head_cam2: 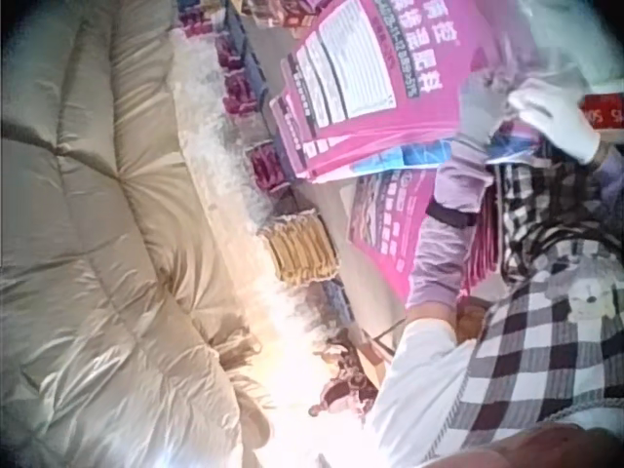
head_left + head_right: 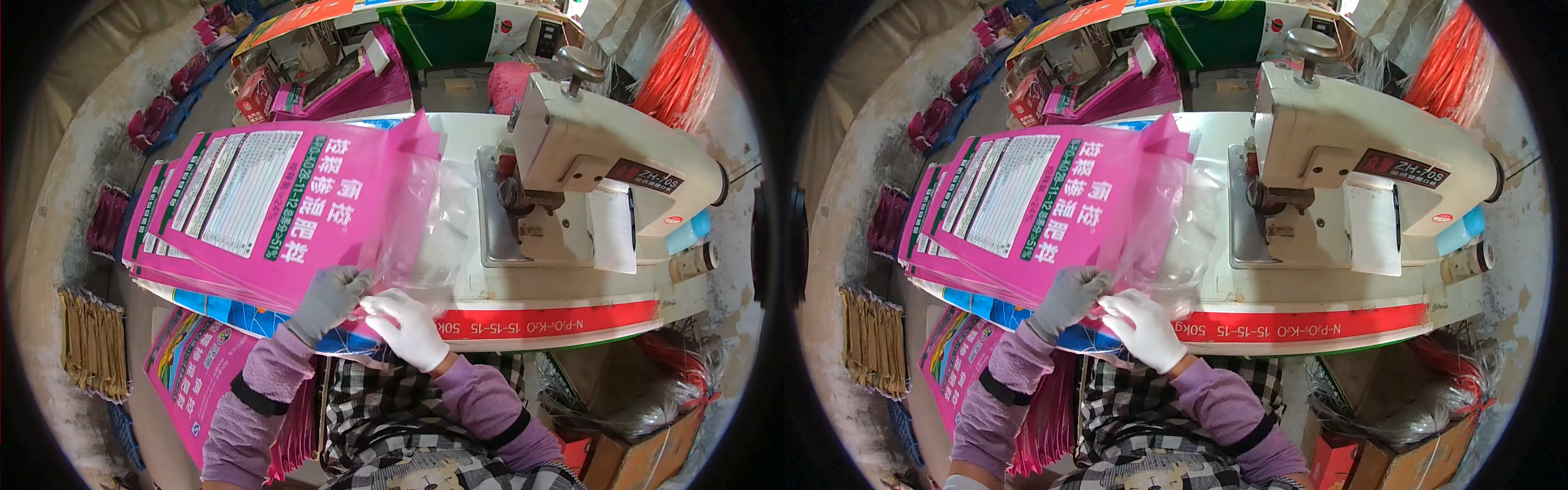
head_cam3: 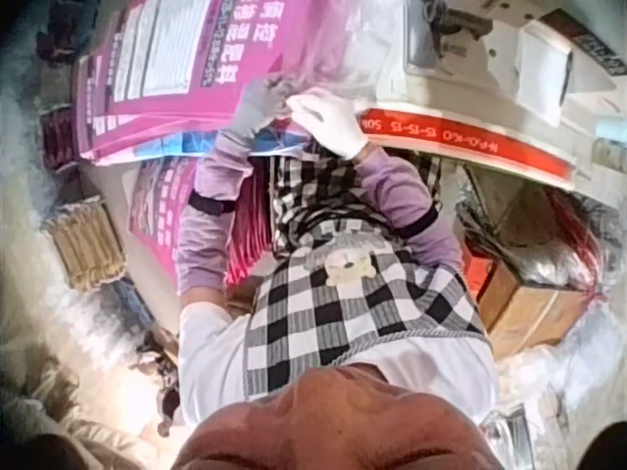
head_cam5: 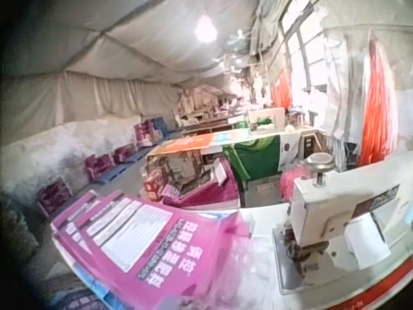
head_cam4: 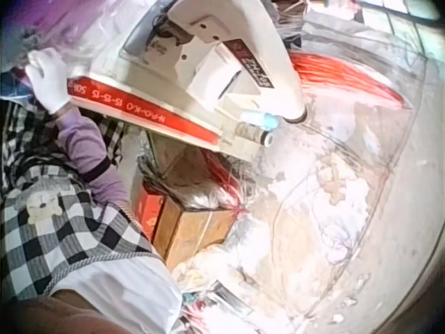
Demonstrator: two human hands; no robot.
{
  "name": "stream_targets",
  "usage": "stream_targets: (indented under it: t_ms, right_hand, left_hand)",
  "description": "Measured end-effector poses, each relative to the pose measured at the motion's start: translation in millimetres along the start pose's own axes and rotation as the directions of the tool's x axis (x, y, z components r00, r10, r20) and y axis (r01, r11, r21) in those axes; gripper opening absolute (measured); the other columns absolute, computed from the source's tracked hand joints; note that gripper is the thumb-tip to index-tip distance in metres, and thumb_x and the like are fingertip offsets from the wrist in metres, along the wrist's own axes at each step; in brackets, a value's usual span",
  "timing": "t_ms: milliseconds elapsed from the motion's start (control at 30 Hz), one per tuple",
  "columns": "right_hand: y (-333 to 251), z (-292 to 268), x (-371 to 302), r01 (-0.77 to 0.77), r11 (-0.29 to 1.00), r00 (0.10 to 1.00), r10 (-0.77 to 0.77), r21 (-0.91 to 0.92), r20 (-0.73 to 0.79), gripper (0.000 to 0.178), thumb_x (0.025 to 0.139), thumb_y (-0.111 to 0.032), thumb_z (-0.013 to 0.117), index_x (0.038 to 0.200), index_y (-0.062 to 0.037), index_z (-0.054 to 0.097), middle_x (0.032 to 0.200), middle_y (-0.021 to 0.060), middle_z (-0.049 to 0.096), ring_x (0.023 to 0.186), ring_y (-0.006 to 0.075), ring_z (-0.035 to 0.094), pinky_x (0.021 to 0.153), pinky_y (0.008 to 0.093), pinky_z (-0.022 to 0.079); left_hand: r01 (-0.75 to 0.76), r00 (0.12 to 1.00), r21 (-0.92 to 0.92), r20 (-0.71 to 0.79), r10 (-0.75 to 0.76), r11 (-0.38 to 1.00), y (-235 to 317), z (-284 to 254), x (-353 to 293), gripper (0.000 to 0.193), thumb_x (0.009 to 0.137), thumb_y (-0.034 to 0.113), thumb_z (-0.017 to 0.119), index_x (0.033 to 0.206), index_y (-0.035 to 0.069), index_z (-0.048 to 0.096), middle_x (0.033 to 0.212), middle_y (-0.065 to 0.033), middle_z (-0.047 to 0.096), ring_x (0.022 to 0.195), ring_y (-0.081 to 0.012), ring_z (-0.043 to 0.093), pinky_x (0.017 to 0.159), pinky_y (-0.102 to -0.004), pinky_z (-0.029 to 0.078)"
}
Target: Using an industrial sewing machine to seal or finish large pink plastic product bags.
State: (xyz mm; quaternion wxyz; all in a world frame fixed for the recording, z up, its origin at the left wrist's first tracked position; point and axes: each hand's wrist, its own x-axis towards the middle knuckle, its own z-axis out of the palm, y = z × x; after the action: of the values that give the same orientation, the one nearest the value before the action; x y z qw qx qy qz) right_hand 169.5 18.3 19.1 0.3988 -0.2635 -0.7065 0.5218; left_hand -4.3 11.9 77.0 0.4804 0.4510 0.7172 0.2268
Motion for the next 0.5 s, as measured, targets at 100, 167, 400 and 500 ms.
stream_targets:
  t_ms: [100,167,400,500]
  right_hand:
    - [-4,4,0,0.227,0.927,0.973,-0.230,-0.298,0.026,0.024,0.088,-0.015,0.064,0.110,-0.0052,0.068,0.104,0.0109,0.067,0.101,0.0255,0.060,0.090,0.0359,0.047]
    - [-8,3,1,0.274,0.865,0.960,-0.275,-0.420,0.061,0.022,0.090,-0.017,0.062,0.108,-0.0055,0.069,0.105,0.0096,0.067,0.103,0.0247,0.058,0.093,0.0363,0.045]
    - [4,38,45,0.273,0.613,0.734,0.365,-0.741,0.573,0.026,0.092,-0.015,0.046,0.095,-0.0028,0.069,0.094,0.0166,0.067,0.091,0.0300,0.065,0.085,0.0405,0.052]
    - [-37,35,83,0.051,0.845,0.840,0.252,-0.533,0.480,0.025,0.093,-0.022,0.051,0.093,-0.0065,0.070,0.092,0.0126,0.066,0.084,0.0253,0.065,0.080,0.0382,0.054]
  left_hand:
    - [0.065,0.992,0.003,0.108,-0.065,0.998,17,-9,-1,0.037,0.100,0.032,0.054,0.098,-0.002,0.068,0.077,-0.0046,0.066,0.066,-0.0103,0.062,0.059,-0.0255,0.050]
    - [0.056,0.984,-0.077,0.175,-0.042,0.995,7,-8,8,0.028,0.098,0.023,0.059,0.099,-0.004,0.068,0.078,-0.0034,0.066,0.067,-0.0104,0.062,0.059,-0.0257,0.050]
    - [-0.249,0.954,0.268,-0.097,0.283,0.931,23,-44,-57,0.018,0.086,0.020,0.070,0.088,0.002,0.069,0.064,-0.0076,0.063,0.052,-0.0183,0.058,0.049,-0.0311,0.045]
    - [-0.154,0.852,0.819,-0.172,0.494,0.553,25,-41,-124,0.028,0.082,0.025,0.071,0.069,0.006,0.056,0.056,-0.0122,0.053,0.049,-0.0318,0.054,0.046,-0.0404,0.040]
